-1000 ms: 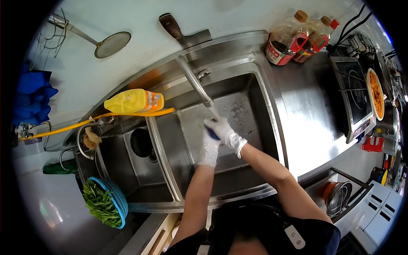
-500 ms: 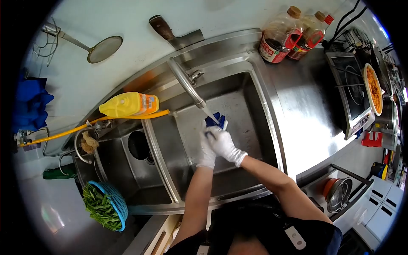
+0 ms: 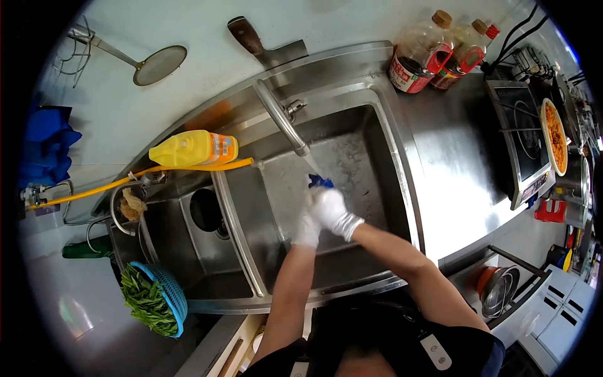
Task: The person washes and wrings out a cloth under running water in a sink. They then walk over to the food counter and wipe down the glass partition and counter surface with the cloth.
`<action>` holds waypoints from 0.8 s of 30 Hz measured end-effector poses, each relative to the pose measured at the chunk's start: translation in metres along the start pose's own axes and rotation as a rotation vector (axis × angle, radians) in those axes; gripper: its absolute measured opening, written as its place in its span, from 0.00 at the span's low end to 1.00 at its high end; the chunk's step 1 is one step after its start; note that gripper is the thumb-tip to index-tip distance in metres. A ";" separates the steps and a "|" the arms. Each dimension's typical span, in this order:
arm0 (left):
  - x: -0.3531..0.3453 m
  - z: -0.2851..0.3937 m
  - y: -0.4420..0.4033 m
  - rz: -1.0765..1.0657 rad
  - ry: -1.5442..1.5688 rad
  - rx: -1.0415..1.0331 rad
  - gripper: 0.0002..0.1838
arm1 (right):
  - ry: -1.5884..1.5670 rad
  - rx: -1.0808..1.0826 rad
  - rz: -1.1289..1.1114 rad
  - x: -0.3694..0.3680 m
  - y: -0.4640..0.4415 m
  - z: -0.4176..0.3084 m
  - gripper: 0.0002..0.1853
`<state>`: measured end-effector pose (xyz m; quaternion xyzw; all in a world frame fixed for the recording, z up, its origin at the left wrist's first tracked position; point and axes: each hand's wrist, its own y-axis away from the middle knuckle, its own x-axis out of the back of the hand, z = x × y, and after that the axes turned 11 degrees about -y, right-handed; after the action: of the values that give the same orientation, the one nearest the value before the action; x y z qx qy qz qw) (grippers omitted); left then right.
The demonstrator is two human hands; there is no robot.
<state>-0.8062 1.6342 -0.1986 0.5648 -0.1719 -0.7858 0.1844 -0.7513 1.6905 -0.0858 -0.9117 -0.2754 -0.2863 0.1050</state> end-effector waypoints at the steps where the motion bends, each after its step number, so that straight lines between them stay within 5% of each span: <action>1: -0.003 -0.002 0.001 -0.039 0.000 0.010 0.17 | -0.034 0.011 -0.031 -0.005 0.000 0.005 0.15; 4: -0.027 0.014 -0.017 0.002 -0.091 0.102 0.18 | 0.099 -0.199 -0.103 0.000 -0.036 0.038 0.15; 5: -0.003 -0.002 -0.041 -0.112 -0.300 -0.024 0.20 | 0.112 -0.339 -0.160 0.006 -0.050 0.044 0.16; 8: -0.080 0.030 -0.004 0.314 -0.207 0.000 0.22 | -0.079 -0.315 0.173 0.000 -0.061 0.050 0.16; 10: -0.094 0.050 0.009 0.662 -0.122 0.096 0.21 | -0.382 -0.453 0.128 -0.002 -0.060 0.044 0.17; 13: -0.070 0.046 0.004 0.385 -0.031 0.069 0.21 | -0.589 -0.673 -0.245 0.020 -0.045 0.004 0.19; 15: -0.029 0.034 -0.004 0.170 -0.026 -0.026 0.21 | -0.434 -0.227 -0.285 0.008 -0.017 0.005 0.21; 17: -0.073 0.027 0.015 0.086 0.146 -0.110 0.22 | -0.010 0.077 -0.001 0.008 -0.001 -0.006 0.24; 18: -0.086 0.025 0.020 0.045 0.232 -0.150 0.22 | 0.011 0.098 0.162 0.020 -0.001 -0.019 0.23; 22: -0.092 0.034 0.016 0.367 -0.294 -0.105 0.29 | -0.447 -0.090 0.084 0.008 -0.012 0.014 0.09; 24: -0.092 0.037 0.014 0.357 -0.159 -0.027 0.30 | -0.483 -0.057 0.161 0.002 -0.015 0.033 0.06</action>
<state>-0.8128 1.6693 -0.1050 0.4591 -0.2730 -0.7848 0.3142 -0.7431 1.7149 -0.1107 -0.9753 -0.2105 -0.0586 0.0328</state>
